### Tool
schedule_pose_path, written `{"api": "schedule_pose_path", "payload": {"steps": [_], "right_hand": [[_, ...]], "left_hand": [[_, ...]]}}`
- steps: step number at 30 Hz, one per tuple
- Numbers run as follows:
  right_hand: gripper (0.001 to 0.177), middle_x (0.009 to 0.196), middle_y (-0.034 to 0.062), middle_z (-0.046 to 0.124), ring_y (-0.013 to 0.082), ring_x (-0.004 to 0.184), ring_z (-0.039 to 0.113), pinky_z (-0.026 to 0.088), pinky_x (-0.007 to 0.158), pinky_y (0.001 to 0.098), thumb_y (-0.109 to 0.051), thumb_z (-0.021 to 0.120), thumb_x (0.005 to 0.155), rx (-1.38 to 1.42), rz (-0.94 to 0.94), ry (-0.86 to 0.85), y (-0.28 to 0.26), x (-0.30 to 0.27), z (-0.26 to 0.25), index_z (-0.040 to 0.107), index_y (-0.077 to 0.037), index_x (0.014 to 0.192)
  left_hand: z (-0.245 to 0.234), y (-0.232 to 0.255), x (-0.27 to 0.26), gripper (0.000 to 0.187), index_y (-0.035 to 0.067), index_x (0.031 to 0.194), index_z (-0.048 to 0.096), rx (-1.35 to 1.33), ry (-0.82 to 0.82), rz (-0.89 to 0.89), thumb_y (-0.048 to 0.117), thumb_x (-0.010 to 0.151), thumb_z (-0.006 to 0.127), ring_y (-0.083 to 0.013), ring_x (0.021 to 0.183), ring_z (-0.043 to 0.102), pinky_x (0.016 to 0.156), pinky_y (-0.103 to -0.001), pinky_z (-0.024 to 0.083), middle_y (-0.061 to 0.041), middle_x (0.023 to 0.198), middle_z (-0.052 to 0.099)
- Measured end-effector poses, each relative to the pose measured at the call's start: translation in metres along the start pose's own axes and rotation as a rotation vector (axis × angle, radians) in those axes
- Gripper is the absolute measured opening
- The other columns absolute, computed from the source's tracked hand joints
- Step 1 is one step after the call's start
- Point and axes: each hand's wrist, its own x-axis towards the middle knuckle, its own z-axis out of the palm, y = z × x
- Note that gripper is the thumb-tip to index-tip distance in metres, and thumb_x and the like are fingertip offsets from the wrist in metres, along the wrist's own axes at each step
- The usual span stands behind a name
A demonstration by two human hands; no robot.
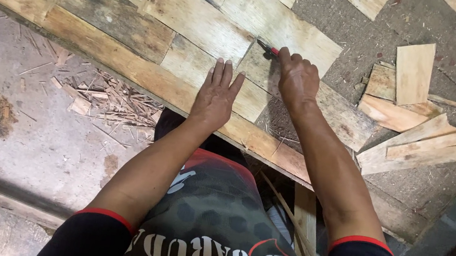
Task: Trimming and arranging thin wood veneer pieces on a base panel using a utility knife.
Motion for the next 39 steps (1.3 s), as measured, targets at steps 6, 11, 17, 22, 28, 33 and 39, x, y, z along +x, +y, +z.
{"api": "schedule_pose_path", "payload": {"steps": [6,11,17,22,28,33,39], "right_hand": [[0.031,0.081,0.0165,0.068,0.0179,0.057,0.06,0.053,0.044,0.0318,0.006,0.059,0.091,-0.004,0.018,0.005,0.0,0.003,0.014,0.061,-0.005,0.12],[0.031,0.081,0.0138,0.068,0.0182,0.06,0.061,0.053,0.049,0.0332,0.008,0.056,0.097,0.008,0.035,-0.03,0.001,0.001,-0.001,0.062,-0.01,0.121],[0.043,0.087,0.0136,0.069,0.0241,0.067,0.067,0.056,0.053,0.0369,0.014,0.058,0.086,0.12,0.039,0.058,0.009,-0.001,0.009,0.063,-0.012,0.12],[0.04,0.092,0.0162,0.069,0.0315,0.077,0.07,0.058,0.063,0.0453,0.012,0.06,0.085,0.153,0.021,0.128,0.01,-0.008,-0.004,0.062,-0.01,0.119],[0.035,0.09,0.0169,0.068,0.0333,0.077,0.069,0.057,0.064,0.0479,0.011,0.058,0.09,0.212,0.054,0.171,0.015,-0.018,-0.022,0.061,-0.008,0.118],[0.028,0.088,0.0156,0.067,0.0327,0.075,0.069,0.056,0.065,0.0487,0.008,0.059,0.093,0.246,0.071,0.271,0.02,-0.026,-0.04,0.059,-0.009,0.116],[0.038,0.089,0.0179,0.068,0.0315,0.072,0.069,0.059,0.062,0.0437,0.011,0.053,0.091,0.293,0.166,0.259,0.027,-0.028,-0.051,0.058,-0.008,0.123]], "left_hand": [[0.015,-0.002,0.003,0.069,0.003,0.157,0.033,0.07,0.092,0.024,0.01,0.09,0.051,-0.0497,0.149,0.022,0.12,-0.051,0.022,-0.034,0.158,0.027],[-0.022,0.004,-0.005,0.066,0.004,0.152,0.039,-0.137,0.104,-0.012,0.012,0.091,0.062,-0.0486,0.148,0.028,0.121,-0.052,0.027,-0.031,0.155,0.036],[-0.034,0.012,0.009,0.06,-0.001,0.144,0.045,-0.426,0.236,-0.198,0.018,0.094,0.072,-0.0377,0.134,0.046,0.112,-0.048,0.041,-0.023,0.139,0.051],[-0.025,0.018,0.029,0.06,0.0,0.142,0.049,-0.546,0.353,-0.324,0.02,0.093,0.078,-0.0304,0.117,0.055,0.104,-0.045,0.046,-0.016,0.124,0.058],[-0.018,0.023,0.054,0.062,0.003,0.134,0.058,-0.786,0.335,-0.536,0.022,0.081,0.085,-0.0257,0.107,0.063,0.091,-0.042,0.052,-0.009,0.11,0.069],[0.004,0.021,0.075,0.063,0.007,0.133,0.048,-1.878,0.125,-0.739,-0.002,0.079,0.077,-0.0181,0.089,0.073,0.083,-0.026,0.064,-0.014,0.106,0.072],[-0.003,0.067,0.073,0.019,0.0,0.105,0.063,-1.996,-0.131,-0.599,0.003,0.091,0.074,-0.0187,0.093,0.074,0.087,-0.028,0.064,-0.013,0.1,0.074]]}}
